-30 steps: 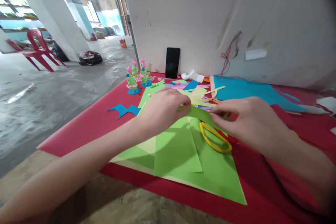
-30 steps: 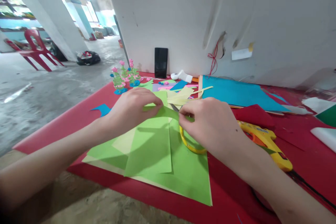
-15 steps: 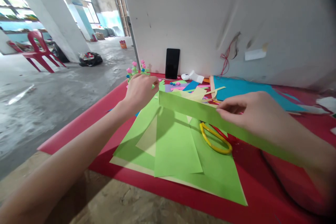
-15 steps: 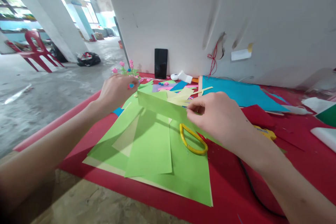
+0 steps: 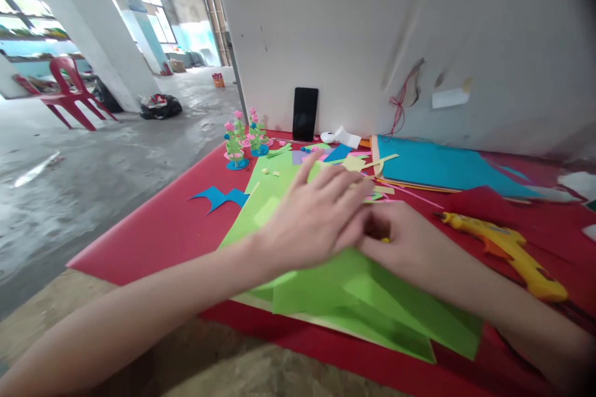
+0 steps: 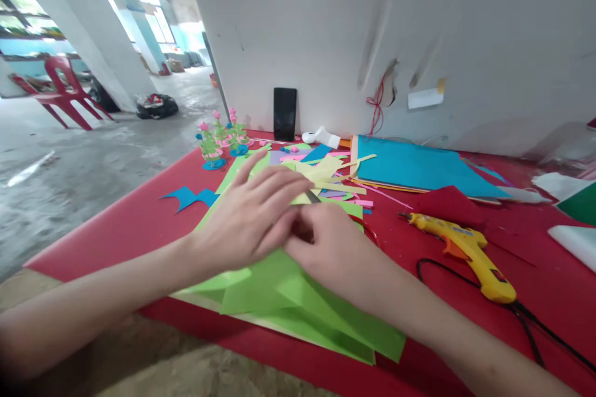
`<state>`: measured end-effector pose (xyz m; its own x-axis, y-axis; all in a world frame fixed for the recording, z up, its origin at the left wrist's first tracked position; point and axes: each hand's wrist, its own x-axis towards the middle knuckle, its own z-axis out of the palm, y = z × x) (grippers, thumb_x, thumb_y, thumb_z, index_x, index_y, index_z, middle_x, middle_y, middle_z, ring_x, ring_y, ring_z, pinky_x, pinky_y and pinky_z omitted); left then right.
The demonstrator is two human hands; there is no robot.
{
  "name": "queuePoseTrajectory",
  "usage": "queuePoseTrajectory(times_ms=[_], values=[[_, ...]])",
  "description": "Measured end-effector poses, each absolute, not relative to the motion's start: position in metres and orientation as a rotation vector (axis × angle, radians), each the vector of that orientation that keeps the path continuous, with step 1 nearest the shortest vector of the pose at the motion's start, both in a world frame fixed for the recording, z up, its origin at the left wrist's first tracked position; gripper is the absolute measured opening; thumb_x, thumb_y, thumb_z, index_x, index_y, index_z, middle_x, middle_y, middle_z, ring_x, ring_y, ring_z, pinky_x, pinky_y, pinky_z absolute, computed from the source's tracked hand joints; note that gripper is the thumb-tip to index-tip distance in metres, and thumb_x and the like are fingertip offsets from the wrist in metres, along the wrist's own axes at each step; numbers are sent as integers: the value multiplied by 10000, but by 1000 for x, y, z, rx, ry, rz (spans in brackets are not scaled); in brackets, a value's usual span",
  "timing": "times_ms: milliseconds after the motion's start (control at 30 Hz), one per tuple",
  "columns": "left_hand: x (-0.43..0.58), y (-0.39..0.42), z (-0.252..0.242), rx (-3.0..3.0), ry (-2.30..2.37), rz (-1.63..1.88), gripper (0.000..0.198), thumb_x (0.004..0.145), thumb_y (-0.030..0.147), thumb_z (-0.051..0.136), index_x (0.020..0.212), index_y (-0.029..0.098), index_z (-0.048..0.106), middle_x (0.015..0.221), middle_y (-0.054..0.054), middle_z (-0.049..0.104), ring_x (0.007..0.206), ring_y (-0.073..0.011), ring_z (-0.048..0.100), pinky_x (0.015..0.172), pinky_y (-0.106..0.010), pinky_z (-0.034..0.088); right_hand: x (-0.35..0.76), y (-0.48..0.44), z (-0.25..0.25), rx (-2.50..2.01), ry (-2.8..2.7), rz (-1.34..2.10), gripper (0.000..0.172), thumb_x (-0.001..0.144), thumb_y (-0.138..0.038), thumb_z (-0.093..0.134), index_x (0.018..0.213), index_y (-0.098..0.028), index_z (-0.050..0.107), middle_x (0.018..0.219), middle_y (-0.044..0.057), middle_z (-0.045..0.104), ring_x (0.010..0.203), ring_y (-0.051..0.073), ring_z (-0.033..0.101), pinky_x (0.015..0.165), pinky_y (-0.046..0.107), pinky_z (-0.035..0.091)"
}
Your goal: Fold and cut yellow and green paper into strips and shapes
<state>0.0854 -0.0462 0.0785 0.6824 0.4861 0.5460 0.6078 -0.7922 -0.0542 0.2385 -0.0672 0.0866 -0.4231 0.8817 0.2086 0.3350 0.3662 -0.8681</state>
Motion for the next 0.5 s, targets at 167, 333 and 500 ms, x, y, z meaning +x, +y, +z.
queuePoseTrajectory(times_ms=[167,333,500], values=[[59,2,63,-2658,-1396,-893,375,894,326,281,1169,123,436,1189,-116,499,1144,-229,398,1028,-459,185,249,-62,109,-1303,-1970,798,131,786,-288,495,776,-205,596,634,-25,586,529,101,509,447,205,347],[34,7,47,-2808,-1832,-1546,326,872,397,297,915,151,505,981,-91,545,969,-197,488,909,-372,359,256,-56,109,-1262,-1654,986,166,796,-344,493,874,-238,594,730,-15,625,610,121,574,497,208,429],[29,-19,41,-3253,-1878,-1932,508,868,475,195,668,160,540,638,-59,572,578,-149,536,627,-308,470,249,-52,96,-1279,-1633,1292,212,806,-330,450,952,-224,561,691,-9,603,602,134,580,498,229,442]])
